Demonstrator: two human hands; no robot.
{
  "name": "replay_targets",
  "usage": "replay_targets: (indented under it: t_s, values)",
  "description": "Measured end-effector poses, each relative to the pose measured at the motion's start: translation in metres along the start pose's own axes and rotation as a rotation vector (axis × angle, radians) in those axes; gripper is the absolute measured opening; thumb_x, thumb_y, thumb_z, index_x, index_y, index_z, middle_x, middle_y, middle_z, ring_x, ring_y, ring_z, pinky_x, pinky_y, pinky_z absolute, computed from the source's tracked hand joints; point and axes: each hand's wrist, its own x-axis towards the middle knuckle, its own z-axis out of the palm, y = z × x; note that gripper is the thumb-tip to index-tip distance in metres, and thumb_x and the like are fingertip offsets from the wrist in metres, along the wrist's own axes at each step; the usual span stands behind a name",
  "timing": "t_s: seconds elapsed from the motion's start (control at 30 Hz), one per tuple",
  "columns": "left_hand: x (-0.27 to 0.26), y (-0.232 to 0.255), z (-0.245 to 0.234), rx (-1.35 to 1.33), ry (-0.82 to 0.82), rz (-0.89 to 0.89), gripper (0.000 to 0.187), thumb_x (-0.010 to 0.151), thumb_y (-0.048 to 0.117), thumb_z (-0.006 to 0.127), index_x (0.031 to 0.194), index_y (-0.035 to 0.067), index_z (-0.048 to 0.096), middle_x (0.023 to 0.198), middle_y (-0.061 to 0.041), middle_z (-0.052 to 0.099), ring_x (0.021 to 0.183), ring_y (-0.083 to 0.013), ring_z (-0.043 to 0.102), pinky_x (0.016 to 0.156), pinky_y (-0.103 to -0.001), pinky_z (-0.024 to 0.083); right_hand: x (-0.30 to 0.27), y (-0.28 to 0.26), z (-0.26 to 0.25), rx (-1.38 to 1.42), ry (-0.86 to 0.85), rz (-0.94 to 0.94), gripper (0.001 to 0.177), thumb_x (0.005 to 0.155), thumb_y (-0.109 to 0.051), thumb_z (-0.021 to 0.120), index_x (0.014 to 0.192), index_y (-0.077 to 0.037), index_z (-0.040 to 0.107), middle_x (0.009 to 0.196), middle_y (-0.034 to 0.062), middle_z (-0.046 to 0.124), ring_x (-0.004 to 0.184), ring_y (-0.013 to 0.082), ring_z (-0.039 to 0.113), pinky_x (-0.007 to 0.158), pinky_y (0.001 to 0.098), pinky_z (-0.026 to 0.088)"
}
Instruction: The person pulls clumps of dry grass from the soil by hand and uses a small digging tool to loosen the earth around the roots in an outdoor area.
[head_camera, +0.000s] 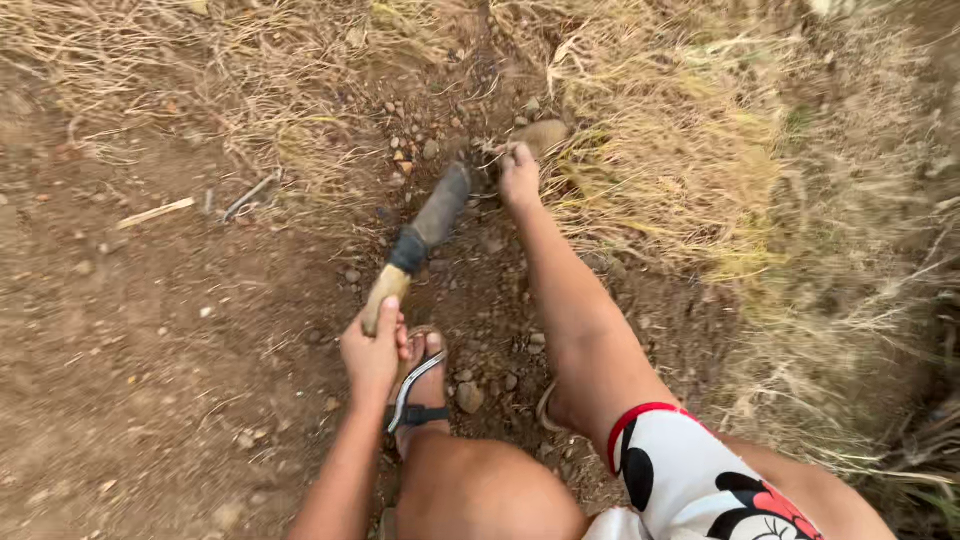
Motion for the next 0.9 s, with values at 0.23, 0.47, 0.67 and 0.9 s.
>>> replay_targets:
  t_s: [0.23, 0.47, 0.67, 0.9]
  values:
    - [0.069, 0.007, 0.075, -0.1, 0.04, 0.042, 0.037, 0.097, 0.037, 0.066, 0.076, 0.006, 0.061, 0.055, 0.0, 0.057, 0.039, -0.0107, 0.051, 0.035, -0.03, 0.044, 0.001, -0.021, -0.014, 0.32, 0.018, 0.368, 0.018, 0.101, -0.007, 0.047, 0.106, -0.009, 0.064, 0.096, 0.0016, 0.07, 0.074, 0.0113, 0.054, 0.063, 0.0258, 0.046]
    - [0.05, -0.033, 0.008, -0.33, -0.09, -0.193, 0.047, 0.099, 0.048, 0.064, 0.088, 0.002, 0.063, 0.063, 0.0, 0.054, 0.046, -0.0106, 0.048, 0.041, -0.029, 0.042, -0.046, -0.005, -0.066, 0.042, 0.194, 0.445, 0.027, 0.101, -0.013, 0.048, 0.126, -0.013, 0.058, 0.106, -0.0002, 0.057, 0.09, 0.0142, 0.059, 0.078, 0.033, 0.052]
    - [-0.039, -0.061, -0.091, -0.236, 0.001, -0.289, 0.046, 0.095, 0.043, 0.065, 0.087, -0.002, 0.062, 0.058, -0.004, 0.053, 0.041, -0.0142, 0.047, 0.037, -0.031, 0.042, -0.079, 0.022, -0.104, -0.348, -0.004, 0.061, 0.014, 0.102, -0.012, 0.05, 0.107, 0.001, 0.051, 0.1, 0.0156, 0.059, 0.09, 0.0255, 0.057, 0.084, 0.042, 0.053]
    - [0.02, -0.024, 0.052, -0.069, -0.013, -0.186, 0.04, 0.099, 0.038, 0.063, 0.095, -0.002, 0.066, 0.063, -0.005, 0.061, 0.044, -0.0131, 0.055, 0.038, -0.031, 0.05, -0.121, -0.071, -0.055, -0.844, 0.099, -0.389, 0.036, 0.095, -0.03, 0.061, 0.126, -0.011, 0.058, 0.129, 0.0149, 0.052, 0.111, 0.0322, 0.053, 0.095, 0.0533, 0.05]
